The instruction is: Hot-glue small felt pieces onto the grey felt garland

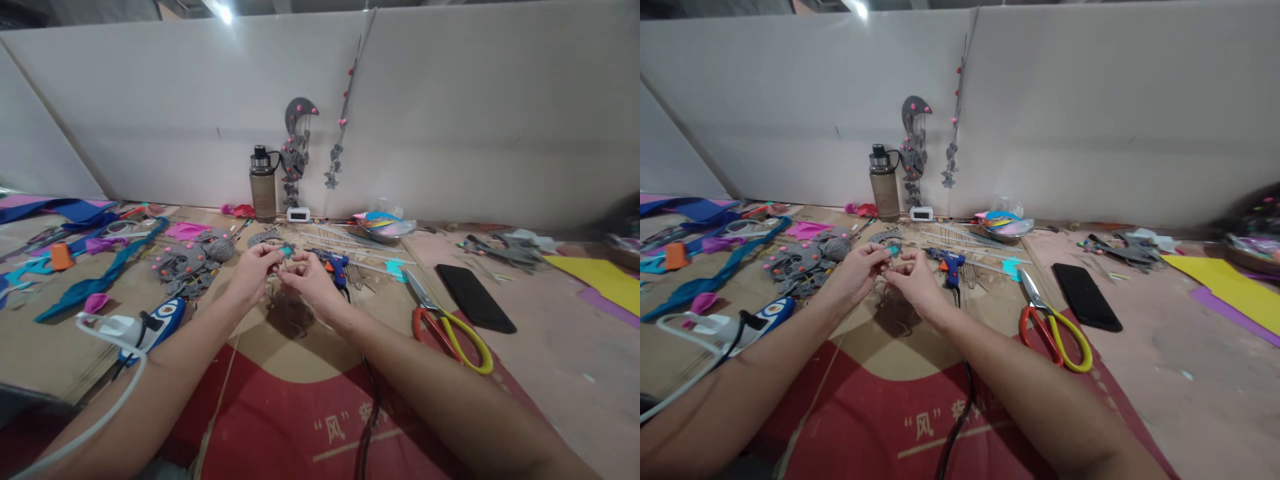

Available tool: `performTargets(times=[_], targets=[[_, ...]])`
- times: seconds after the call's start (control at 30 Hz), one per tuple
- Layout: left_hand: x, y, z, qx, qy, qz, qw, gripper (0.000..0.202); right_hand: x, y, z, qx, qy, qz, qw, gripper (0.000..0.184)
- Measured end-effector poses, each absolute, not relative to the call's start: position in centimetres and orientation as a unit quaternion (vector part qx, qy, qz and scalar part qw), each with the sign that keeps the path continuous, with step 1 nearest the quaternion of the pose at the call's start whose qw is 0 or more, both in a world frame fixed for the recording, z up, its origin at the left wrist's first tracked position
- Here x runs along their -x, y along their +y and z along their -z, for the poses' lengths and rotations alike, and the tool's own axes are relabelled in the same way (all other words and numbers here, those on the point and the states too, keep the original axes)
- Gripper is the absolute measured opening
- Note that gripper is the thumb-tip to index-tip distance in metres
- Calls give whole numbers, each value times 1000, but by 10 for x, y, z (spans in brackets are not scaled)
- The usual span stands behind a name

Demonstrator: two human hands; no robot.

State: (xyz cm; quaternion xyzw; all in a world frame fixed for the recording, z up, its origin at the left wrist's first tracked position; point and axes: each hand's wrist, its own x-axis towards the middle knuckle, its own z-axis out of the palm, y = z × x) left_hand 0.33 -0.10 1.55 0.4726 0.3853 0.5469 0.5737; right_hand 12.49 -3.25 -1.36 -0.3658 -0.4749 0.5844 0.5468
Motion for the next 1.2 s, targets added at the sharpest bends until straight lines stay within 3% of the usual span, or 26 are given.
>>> performTargets(times=[0.23,0.77,1.2], targets=[[-6,-4,-16,-445,383,-562,583,33,-137,-27,4,431,-526,-459,571,13],[-12,-13,-17,-483,370,-531,589,30,-151,-30,-4,502,-661,-210,517,24],[-15,-18,-19,-523,385,-505,569,23,-154,-30,-2,511,-703,-151,470,31]])
